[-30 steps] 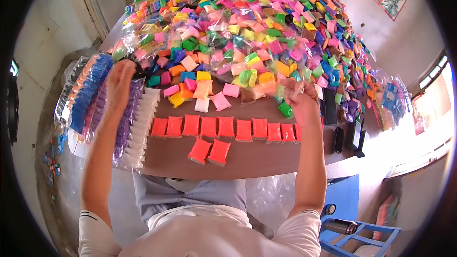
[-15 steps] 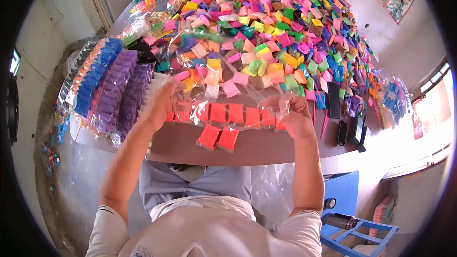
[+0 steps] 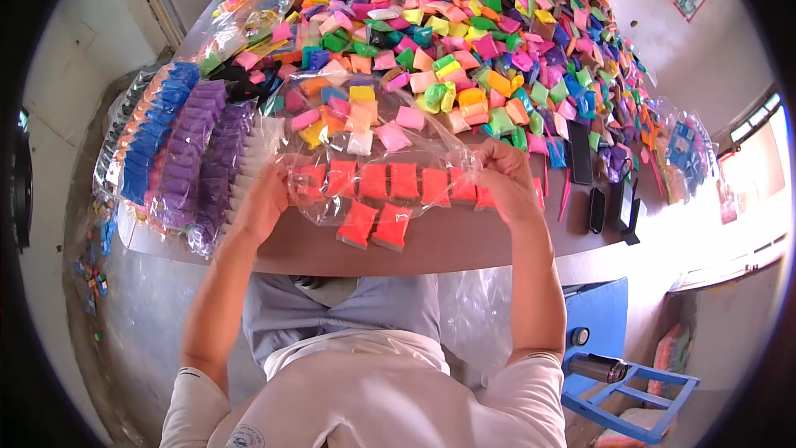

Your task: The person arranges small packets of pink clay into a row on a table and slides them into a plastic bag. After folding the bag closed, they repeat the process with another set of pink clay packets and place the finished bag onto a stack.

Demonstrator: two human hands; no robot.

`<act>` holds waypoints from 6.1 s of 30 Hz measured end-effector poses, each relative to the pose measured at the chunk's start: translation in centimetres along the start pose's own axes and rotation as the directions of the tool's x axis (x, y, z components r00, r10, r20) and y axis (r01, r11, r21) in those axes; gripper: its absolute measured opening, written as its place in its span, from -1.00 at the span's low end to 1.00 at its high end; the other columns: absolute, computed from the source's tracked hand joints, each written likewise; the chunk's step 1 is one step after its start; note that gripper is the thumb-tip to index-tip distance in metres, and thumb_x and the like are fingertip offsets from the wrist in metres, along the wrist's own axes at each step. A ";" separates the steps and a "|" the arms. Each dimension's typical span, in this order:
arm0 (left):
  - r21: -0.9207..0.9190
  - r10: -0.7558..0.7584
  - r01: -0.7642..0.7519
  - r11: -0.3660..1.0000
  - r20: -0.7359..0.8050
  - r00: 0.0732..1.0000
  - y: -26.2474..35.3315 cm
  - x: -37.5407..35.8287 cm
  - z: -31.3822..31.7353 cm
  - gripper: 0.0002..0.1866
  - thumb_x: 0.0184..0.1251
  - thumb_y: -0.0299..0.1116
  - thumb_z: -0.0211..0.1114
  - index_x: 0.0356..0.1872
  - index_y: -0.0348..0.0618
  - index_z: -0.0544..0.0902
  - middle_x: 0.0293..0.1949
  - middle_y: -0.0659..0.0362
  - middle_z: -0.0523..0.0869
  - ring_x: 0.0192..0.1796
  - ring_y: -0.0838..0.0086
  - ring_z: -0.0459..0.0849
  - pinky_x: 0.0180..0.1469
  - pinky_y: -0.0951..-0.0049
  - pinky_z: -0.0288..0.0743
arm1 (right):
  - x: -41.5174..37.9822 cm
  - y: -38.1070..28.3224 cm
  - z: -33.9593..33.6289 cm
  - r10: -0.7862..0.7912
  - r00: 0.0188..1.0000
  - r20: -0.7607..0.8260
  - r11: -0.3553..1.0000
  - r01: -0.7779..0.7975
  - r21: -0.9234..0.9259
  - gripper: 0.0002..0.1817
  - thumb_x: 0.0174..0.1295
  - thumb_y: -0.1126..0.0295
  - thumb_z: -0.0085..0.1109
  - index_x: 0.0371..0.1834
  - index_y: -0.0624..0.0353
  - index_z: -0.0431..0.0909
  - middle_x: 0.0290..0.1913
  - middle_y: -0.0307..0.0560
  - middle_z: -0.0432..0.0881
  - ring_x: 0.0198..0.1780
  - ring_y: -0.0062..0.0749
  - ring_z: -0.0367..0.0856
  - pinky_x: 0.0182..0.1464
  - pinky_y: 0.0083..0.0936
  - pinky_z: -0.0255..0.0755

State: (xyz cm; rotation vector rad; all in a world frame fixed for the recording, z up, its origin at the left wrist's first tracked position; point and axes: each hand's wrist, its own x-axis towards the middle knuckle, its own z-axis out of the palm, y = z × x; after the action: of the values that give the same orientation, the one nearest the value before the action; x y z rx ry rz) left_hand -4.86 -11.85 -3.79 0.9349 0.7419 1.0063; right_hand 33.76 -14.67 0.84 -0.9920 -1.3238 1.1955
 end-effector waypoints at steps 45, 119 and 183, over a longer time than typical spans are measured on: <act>0.442 0.331 -0.208 0.872 -0.223 0.917 -0.1 -3.1 3.4 -0.67 0.64 -0.17 0.08 -0.01 -0.24 0.65 -0.28 0.28 0.67 -0.29 0.71 0.55 -0.29 0.62 0.48 | -2.7 0.5 7.8 -0.021 0.954 -0.300 0.554 -0.238 -0.798 -0.58 0.35 0.04 0.26 -0.03 0.20 0.66 -0.38 0.01 0.72 -0.33 -0.25 0.68 -0.19 -0.33 0.53; 0.803 0.309 -0.331 0.495 0.193 0.931 -7.1 -6.6 10.1 -0.89 0.43 -0.43 0.30 -0.22 -0.27 0.63 -0.23 0.05 0.70 -0.31 0.32 0.63 -0.21 0.42 0.52 | -15.6 2.6 -2.5 -0.144 0.871 -0.469 0.767 -0.202 -0.609 -0.83 0.25 0.37 0.44 -0.19 0.21 0.75 -0.32 -0.25 0.64 -0.35 -0.68 0.47 -0.31 -0.66 0.33; 0.869 0.348 -0.280 0.408 0.136 0.928 -8.5 -5.4 12.1 -0.90 0.43 -0.48 0.28 -0.17 -0.32 0.66 -0.23 0.00 0.73 -0.27 0.18 0.70 -0.18 0.39 0.56 | -9.2 6.5 -21.9 -0.111 0.752 -0.650 0.349 -0.583 -0.734 -0.85 0.15 0.40 0.21 -0.23 0.17 0.60 -0.26 0.12 0.73 -0.17 0.01 0.73 -0.13 -0.24 0.53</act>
State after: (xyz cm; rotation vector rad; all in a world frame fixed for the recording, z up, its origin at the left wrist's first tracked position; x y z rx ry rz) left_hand 6.67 -22.41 -5.83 2.0438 1.2217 0.9535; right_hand 56.06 -20.05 -8.03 -2.2812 -1.2518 0.0690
